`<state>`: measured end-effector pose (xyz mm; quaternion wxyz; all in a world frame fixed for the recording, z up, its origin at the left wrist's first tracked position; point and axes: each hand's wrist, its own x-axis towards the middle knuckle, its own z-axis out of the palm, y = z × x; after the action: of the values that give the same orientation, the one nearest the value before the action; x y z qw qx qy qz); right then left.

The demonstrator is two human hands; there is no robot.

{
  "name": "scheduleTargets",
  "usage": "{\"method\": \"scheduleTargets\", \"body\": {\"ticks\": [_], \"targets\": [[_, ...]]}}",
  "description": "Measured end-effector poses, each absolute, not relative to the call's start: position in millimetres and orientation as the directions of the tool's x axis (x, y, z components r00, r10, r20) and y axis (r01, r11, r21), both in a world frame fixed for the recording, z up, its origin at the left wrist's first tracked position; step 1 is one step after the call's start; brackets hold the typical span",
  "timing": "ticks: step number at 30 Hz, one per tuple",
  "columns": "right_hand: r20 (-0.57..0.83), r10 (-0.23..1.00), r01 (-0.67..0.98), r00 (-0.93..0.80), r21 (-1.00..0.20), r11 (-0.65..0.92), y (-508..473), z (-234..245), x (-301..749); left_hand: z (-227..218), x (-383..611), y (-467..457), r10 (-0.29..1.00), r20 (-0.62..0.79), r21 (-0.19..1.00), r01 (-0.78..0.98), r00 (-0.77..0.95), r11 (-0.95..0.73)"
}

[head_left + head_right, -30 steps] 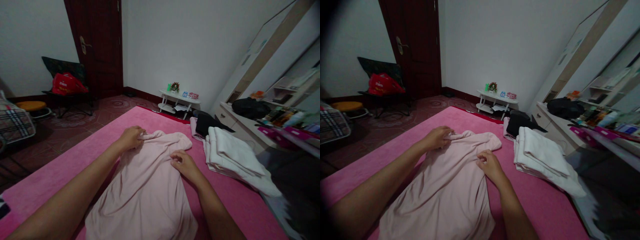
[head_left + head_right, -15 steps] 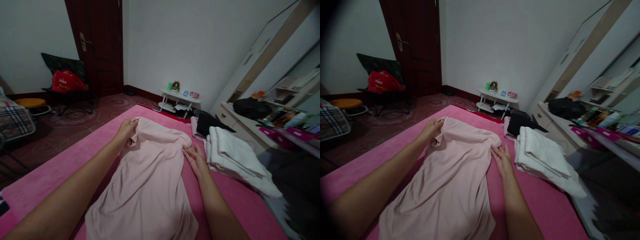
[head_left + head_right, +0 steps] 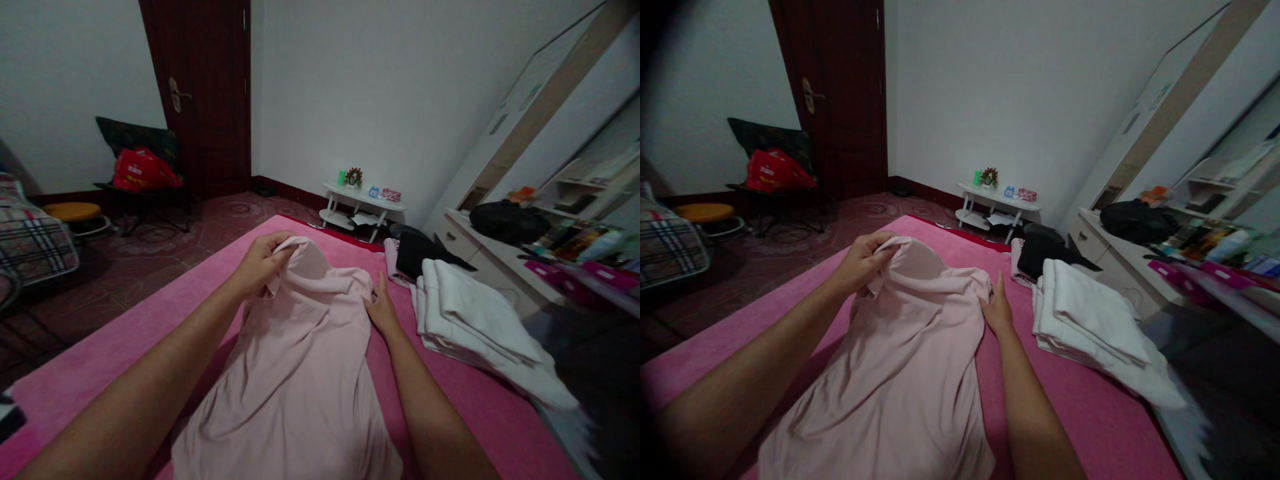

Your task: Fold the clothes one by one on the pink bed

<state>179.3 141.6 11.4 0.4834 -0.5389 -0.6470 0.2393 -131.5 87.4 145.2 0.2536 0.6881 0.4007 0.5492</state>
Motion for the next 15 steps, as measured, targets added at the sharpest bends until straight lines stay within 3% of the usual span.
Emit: {"method": "scheduleTargets", "body": {"ticks": [3, 5, 9, 12, 15], "targets": [[0.370, 0.927, 0.466, 0.065, -0.833, 0.300, 130, 20, 174, 149, -134, 85, 0.779, 0.627, 0.722, 0.383, -0.009, -0.576], [0.408, 0.893, 0.460, 0.190, -0.840, 0.286, 118, 32, 173, 153, -138, 83, 0.723, 0.679, 0.690, 0.449, -0.130, -0.567], [0.557, 0.591, 0.435, 0.584, -0.829, 0.352, 91, 80, 176, 171, -147, 69, 0.532, 0.779, 0.620, 0.532, -0.332, -0.577], [0.668, 0.383, 0.475, 0.638, -0.733, 0.487, 72, 130, 183, 186, -153, 58, 0.432, 0.816, 0.576, 0.598, -0.384, -0.557], [0.744, 0.301, 0.524, 0.597, -0.645, 0.556, 68, 171, 192, 202, -158, 65, 0.421, 0.847, 0.522, 0.663, -0.326, -0.537]]}}
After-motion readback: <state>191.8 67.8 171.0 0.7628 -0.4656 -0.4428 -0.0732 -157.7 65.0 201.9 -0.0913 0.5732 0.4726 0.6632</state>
